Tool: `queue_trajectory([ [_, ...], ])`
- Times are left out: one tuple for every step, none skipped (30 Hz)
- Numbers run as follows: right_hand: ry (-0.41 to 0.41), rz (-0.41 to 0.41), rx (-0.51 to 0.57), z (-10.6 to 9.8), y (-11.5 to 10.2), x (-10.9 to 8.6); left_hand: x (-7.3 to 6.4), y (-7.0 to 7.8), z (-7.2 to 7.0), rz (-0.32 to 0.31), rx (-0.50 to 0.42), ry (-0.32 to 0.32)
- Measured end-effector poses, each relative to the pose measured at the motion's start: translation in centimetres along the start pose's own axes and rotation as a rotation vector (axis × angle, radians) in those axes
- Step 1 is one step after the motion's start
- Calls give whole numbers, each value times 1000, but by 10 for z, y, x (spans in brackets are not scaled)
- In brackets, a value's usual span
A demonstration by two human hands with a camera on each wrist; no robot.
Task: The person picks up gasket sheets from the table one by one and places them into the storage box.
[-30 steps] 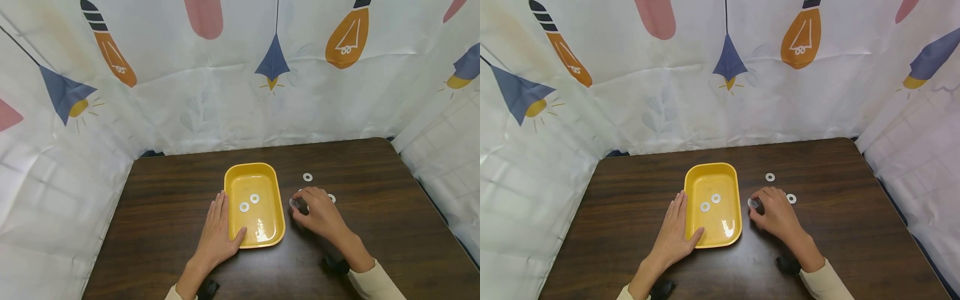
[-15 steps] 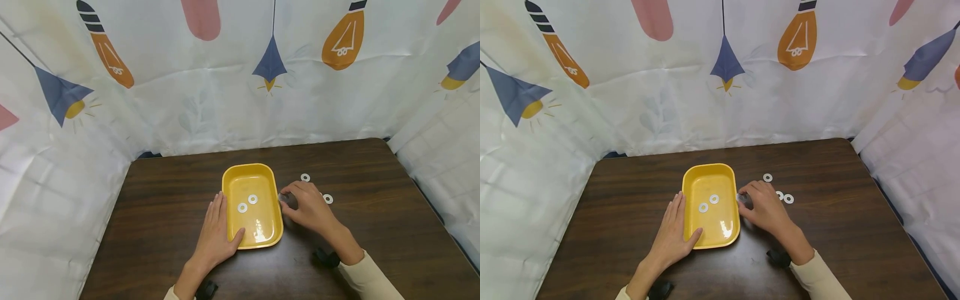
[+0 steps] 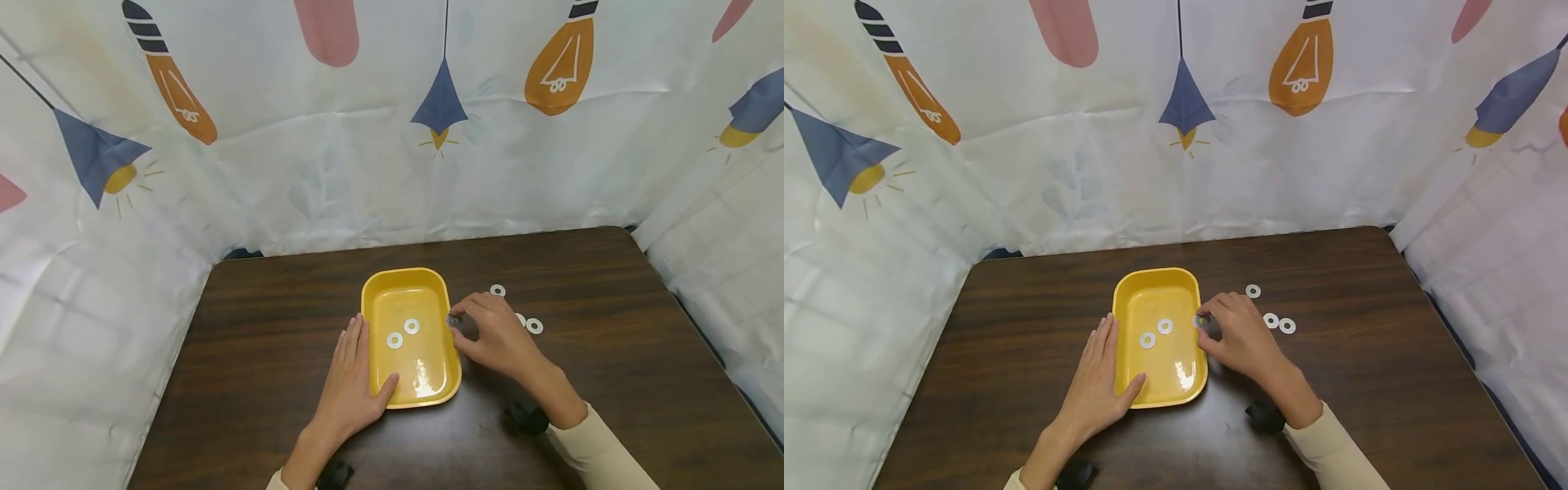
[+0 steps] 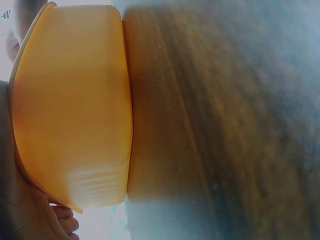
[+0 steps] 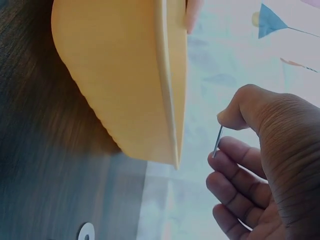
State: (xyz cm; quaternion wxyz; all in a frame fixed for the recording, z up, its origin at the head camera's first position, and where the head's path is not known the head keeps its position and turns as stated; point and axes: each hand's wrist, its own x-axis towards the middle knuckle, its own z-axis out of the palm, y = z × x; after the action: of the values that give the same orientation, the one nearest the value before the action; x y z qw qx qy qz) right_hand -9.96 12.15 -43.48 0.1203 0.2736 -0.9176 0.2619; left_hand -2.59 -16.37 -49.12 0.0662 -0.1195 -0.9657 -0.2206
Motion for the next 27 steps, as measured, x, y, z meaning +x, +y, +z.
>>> queue_trajectory([
  [-2,-3,1,0,-1,1,0,0,0,6,5,11],
  [-2,-6,1,0,-2,1,0,0,0,10,10,17],
  [-3,-10,-1,0,-3,2,0,-1,0,11,13,20],
  [-4,-17,-2,1,-3,3,0,-1,0,13,15,23],
  [-6,-23,-4,1,-4,4,0,-1,0,14,13,24],
  [-7,-28,-5,2,-5,5,0,-1,-1,15,12,23],
  [-9,-34,-5,3,-5,6,0,-1,-1,16,9,22],
  [-13,-37,-4,3,-6,7,1,-1,-1,15,9,17],
  [-15,-42,-7,4,-6,7,1,-1,-1,14,9,14],
  [-18,-46,-10,5,-7,8,2,-1,-1,13,8,10],
  [-21,-47,-13,5,-7,9,2,-1,-1,11,8,5],
  [-24,-50,-16,6,-7,10,3,-1,-1,11,10,1],
  [-27,-55,-20,6,-8,11,3,-2,-1,11,12,-2],
  [-28,-59,-24,7,-8,12,4,-2,-2,10,13,-5],
  [-28,-64,-28,7,-8,12,4,-1,-2,11,12,-1],
  [-31,-69,-30,7,-9,13,4,-1,-1,10,11,-1],
  [-32,-74,-30,7,-9,14,3,-1,-1,10,9,-1],
  [-33,-80,-32,8,-10,14,3,-1,-1,11,8,4],
  [-35,-83,-34,8,-10,15,3,-1,-1,10,7,5],
  [-38,-84,-34,8,-11,16,2,-1,-1,11,8,10],
  [-43,-84,-34,8,-11,16,2,-1,0,13,8,15],
  [-49,-85,-35,8,-11,17,1,-1,0,14,9,17],
  [-54,-85,-38,8,-12,18,1,-1,1,15,10,18],
  [-60,-85,-38,8,-12,18,1,-1,1,17,10,19],
  [-64,-86,-40,8,-13,19,0,-1,1,15,8,16],
  [-70,-89,-40,8,-13,20,0,-1,1,12,7,12],
  [-73,-96,-40,9,-13,20,0,-1,1,9,6,6],
])
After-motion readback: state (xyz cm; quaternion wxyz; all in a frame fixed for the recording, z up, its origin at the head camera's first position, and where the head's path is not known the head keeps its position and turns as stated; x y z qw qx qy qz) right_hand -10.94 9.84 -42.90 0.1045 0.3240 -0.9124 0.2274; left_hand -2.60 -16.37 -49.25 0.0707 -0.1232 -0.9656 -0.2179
